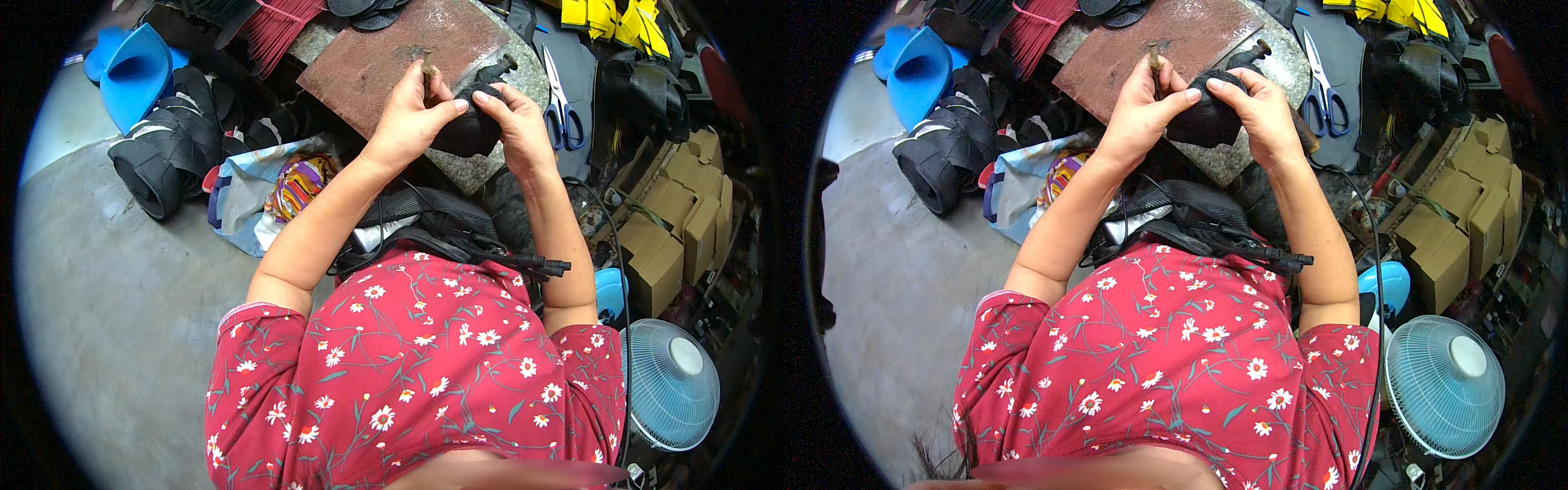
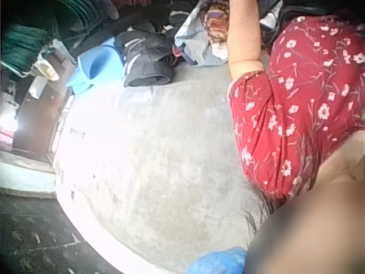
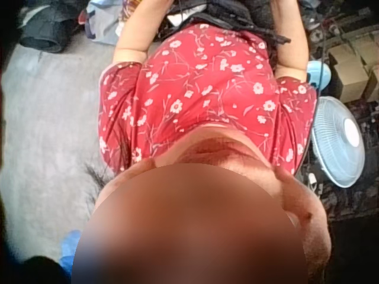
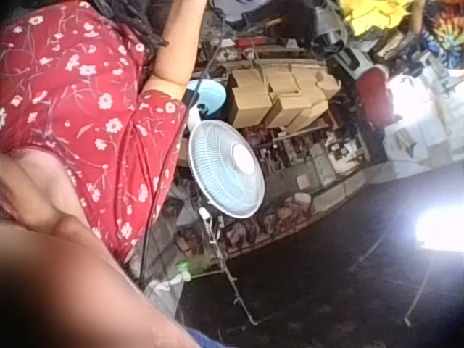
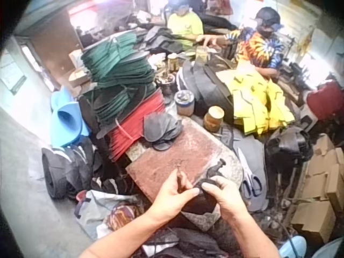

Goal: The person repeatedly strikes a small black leather piece with a wooden mallet on a workbench, rotating the piece to shape its edges. The person handles the leather by hand and uses the mallet for repeated impacts.

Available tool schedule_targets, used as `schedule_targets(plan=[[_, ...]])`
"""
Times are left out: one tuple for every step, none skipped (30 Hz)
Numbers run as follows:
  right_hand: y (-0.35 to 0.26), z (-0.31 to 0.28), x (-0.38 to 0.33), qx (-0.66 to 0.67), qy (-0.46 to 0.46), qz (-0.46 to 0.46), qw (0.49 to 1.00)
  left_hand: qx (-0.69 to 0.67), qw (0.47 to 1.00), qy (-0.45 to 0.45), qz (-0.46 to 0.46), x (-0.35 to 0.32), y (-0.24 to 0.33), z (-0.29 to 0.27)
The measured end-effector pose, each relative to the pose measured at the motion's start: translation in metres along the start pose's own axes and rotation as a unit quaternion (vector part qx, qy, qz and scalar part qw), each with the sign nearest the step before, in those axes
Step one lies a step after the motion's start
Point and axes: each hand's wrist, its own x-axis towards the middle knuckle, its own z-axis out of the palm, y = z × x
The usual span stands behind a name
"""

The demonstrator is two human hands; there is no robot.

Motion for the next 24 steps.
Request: schedule_targets(plan=[[0.000,0.001,0.000,0.003,-0.015,-0.025,1.000,-0.038,0.999,0.006,0.005,-0.001,0.000,0.000],[0.000,0.002,0.000,0.003,-0.007,-0.017,1.000,-0.076,0.997,0.011,0.010,-0.001,-0.001,0.001],[0.000,0.003,0.000,0.012,-0.012,-0.015,1.000,-0.116,0.993,0.014,0.016,-0.002,-0.001,0.001],[0.001,0.004,-0.001,0.020,-0.005,-0.009,1.000,-0.132,0.991,0.012,0.012,-0.003,-0.001,0.002],[0.001,0.005,-0.001,0.044,-0.013,-0.005,0.999,-0.149,0.989,0.009,0.010,-0.005,0.000,0.002],[0.002,0.006,-0.002,0.067,-0.010,0.003,0.998,-0.167,0.986,0.007,0.007,-0.006,0.001,0.001],[0.002,0.008,-0.002,0.090,-0.007,0.011,0.996,-0.171,0.985,0.007,0.004,-0.006,0.002,0.001],[0.001,0.009,-0.004,0.105,-0.015,0.020,0.994,-0.174,0.985,0.007,0.001,-0.006,0.003,0.000],[0.000,0.010,-0.003,0.084,-0.015,0.015,0.996,-0.173,0.985,0.009,-0.011,-0.006,0.004,-0.001],[-0.001,0.010,-0.003,0.070,-0.024,0.016,0.997,-0.145,0.989,-0.003,-0.003,-0.007,0.005,-0.003],[-0.002,0.010,-0.003,0.054,-0.030,0.025,0.998,-0.115,0.993,-0.011,-0.003,-0.006,0.007,-0.005],[-0.007,0.006,-0.004,0.005,-0.050,0.031,0.998,-0.086,0.996,-0.019,0.005,-0.006,0.008,-0.006],[-0.007,0.008,-0.003,-0.026,-0.063,0.016,0.998,-0.070,0.997,-0.031,0.007,-0.005,0.008,-0.006],[-0.009,0.007,-0.001,-0.054,-0.072,-0.007,0.996,-0.055,0.997,-0.043,0.017,-0.004,0.008,-0.006],[-0.010,0.007,0.000,-0.074,-0.089,-0.028,0.993,-0.043,0.997,-0.059,0.028,-0.004,0.008,-0.006],[-0.012,0.005,0.002,-0.070,-0.100,-0.045,0.992,-0.013,0.997,-0.063,0.038,-0.003,0.008,-0.006],[-0.014,0.003,0.004,-0.094,-0.088,-0.057,0.990,-0.002,0.998,-0.060,0.032,-0.003,0.008,-0.006],[-0.016,0.001,0.006,-0.059,-0.068,-0.035,0.995,0.009,0.998,-0.060,0.025,-0.003,0.008,-0.007],[-0.018,-0.002,0.007,-0.028,-0.045,0.001,0.999,0.021,0.998,-0.059,0.018,-0.004,0.009,-0.008],[-0.020,-0.005,0.006,-0.005,-0.074,0.018,0.997,-0.002,0.999,-0.051,0.005,-0.005,0.009,-0.008],[-0.021,-0.007,0.006,0.010,-0.088,-0.005,0.996,-0.024,0.999,-0.044,-0.007,-0.006,0.009,-0.008],[-0.022,-0.009,0.005,0.017,-0.089,0.020,0.996,-0.049,0.998,-0.042,-0.013,-0.006,0.010,-0.008],[-0.022,-0.010,0.005,0.018,-0.089,0.032,0.995,-0.047,0.998,-0.032,-0.020,-0.007,0.010,-0.008],[-0.023,-0.012,0.005,0.040,-0.097,0.048,0.993,-0.047,0.998,-0.027,-0.021,-0.007,0.010,-0.008]])
